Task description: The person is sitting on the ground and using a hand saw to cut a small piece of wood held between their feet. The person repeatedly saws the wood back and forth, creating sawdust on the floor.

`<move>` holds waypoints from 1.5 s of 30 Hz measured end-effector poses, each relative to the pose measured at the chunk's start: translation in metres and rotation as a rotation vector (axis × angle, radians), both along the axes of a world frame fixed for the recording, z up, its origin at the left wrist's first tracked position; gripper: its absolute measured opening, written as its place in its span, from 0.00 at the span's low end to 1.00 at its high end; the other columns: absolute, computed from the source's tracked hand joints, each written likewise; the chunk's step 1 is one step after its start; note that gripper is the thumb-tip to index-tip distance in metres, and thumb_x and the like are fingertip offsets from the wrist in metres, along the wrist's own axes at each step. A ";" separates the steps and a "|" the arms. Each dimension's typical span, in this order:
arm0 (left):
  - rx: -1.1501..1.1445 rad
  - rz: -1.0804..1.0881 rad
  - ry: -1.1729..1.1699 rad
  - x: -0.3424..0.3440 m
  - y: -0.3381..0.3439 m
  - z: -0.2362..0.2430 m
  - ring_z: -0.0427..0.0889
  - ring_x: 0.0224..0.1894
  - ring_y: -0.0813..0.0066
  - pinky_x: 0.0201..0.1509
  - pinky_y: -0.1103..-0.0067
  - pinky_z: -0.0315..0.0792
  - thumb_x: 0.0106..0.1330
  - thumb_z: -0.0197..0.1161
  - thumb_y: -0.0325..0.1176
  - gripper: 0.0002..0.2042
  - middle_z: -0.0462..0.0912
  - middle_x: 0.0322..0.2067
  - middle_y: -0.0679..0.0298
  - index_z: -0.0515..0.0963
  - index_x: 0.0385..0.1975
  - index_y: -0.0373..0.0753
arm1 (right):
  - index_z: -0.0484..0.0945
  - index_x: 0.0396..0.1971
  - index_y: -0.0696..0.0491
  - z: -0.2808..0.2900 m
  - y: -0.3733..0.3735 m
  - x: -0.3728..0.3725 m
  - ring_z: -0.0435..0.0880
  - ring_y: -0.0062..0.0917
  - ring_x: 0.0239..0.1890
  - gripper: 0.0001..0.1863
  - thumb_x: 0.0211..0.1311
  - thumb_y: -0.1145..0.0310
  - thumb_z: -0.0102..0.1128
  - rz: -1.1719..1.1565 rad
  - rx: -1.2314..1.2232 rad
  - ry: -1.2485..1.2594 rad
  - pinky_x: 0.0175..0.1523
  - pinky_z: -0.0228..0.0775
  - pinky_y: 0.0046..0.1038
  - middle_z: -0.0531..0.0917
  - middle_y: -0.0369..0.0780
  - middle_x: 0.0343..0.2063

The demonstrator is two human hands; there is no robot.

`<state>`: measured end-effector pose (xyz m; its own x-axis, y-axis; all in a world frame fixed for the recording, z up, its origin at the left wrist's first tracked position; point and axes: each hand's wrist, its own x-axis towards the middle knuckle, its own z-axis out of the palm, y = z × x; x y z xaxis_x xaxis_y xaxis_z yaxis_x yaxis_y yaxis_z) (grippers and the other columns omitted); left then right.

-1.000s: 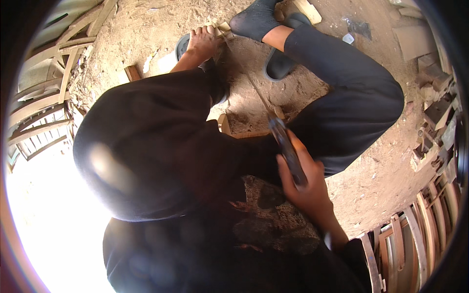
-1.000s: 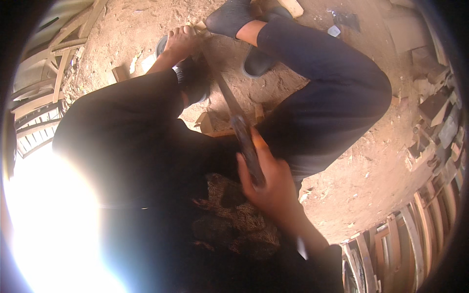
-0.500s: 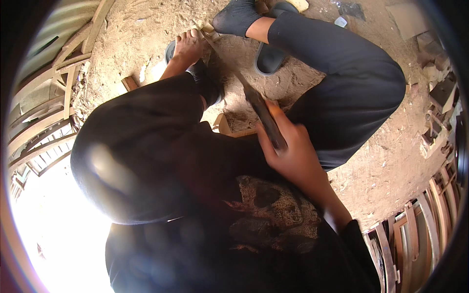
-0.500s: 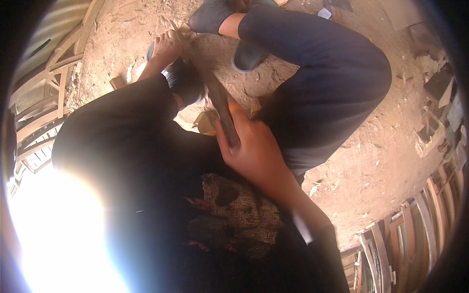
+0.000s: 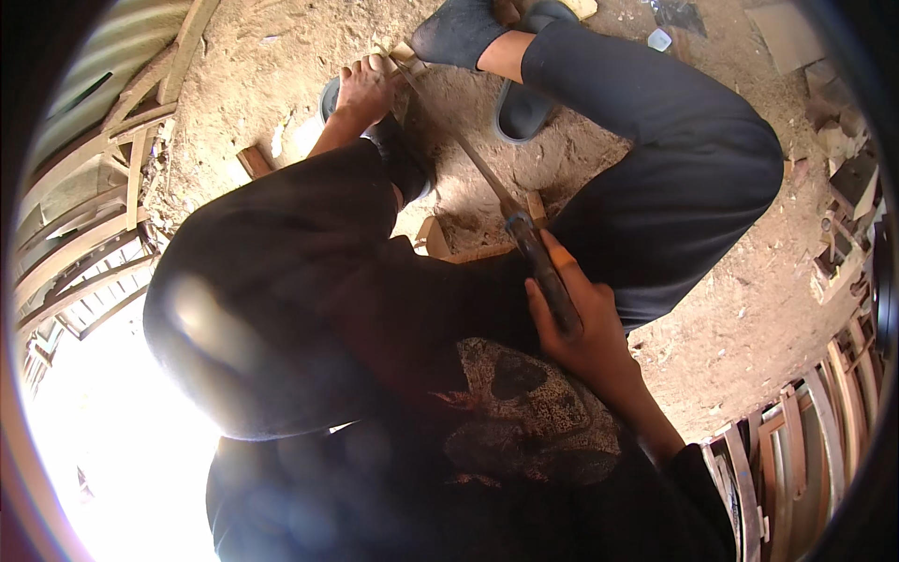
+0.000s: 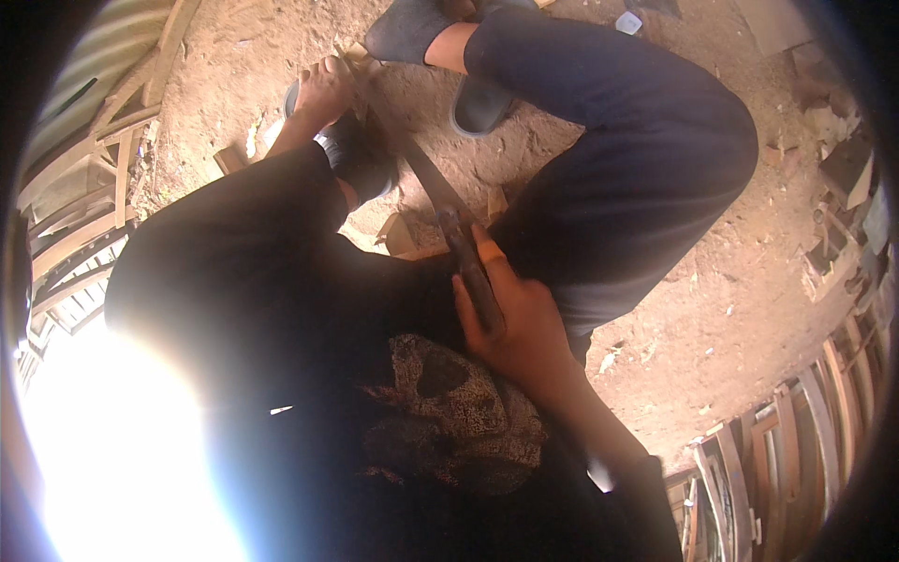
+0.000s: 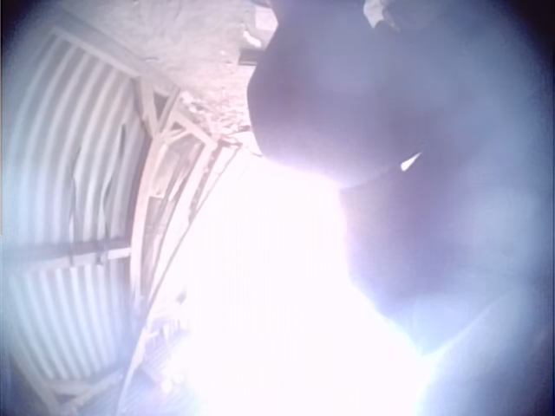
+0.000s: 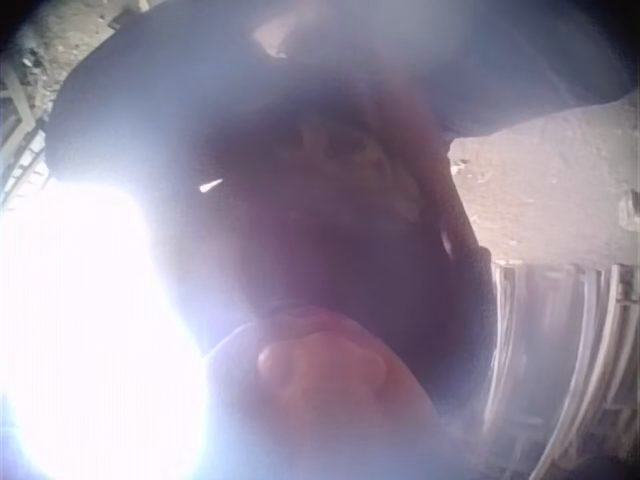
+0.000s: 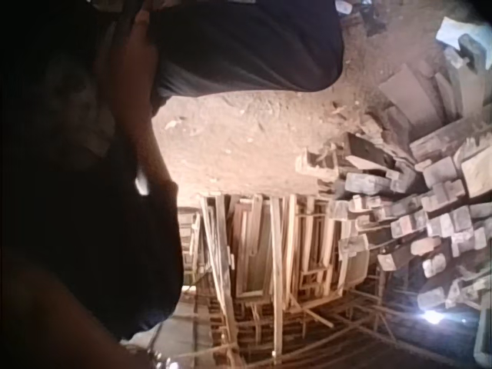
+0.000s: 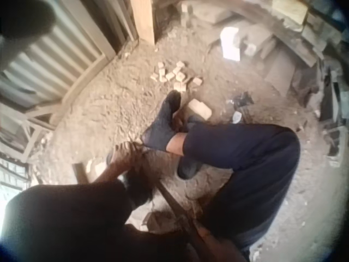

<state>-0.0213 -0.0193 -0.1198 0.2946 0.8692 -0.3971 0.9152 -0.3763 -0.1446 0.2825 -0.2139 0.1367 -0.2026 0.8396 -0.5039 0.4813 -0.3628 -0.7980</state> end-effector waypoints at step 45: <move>-0.178 0.154 -0.252 -0.003 0.012 0.028 0.71 0.58 0.52 0.63 0.60 0.62 0.69 0.47 0.57 0.30 0.71 0.53 0.44 0.65 0.53 0.31 | 0.69 0.56 0.61 -0.026 0.025 -0.020 0.87 0.28 0.31 0.22 0.62 0.74 0.57 -0.007 0.052 0.053 0.35 0.73 0.26 0.84 0.48 0.33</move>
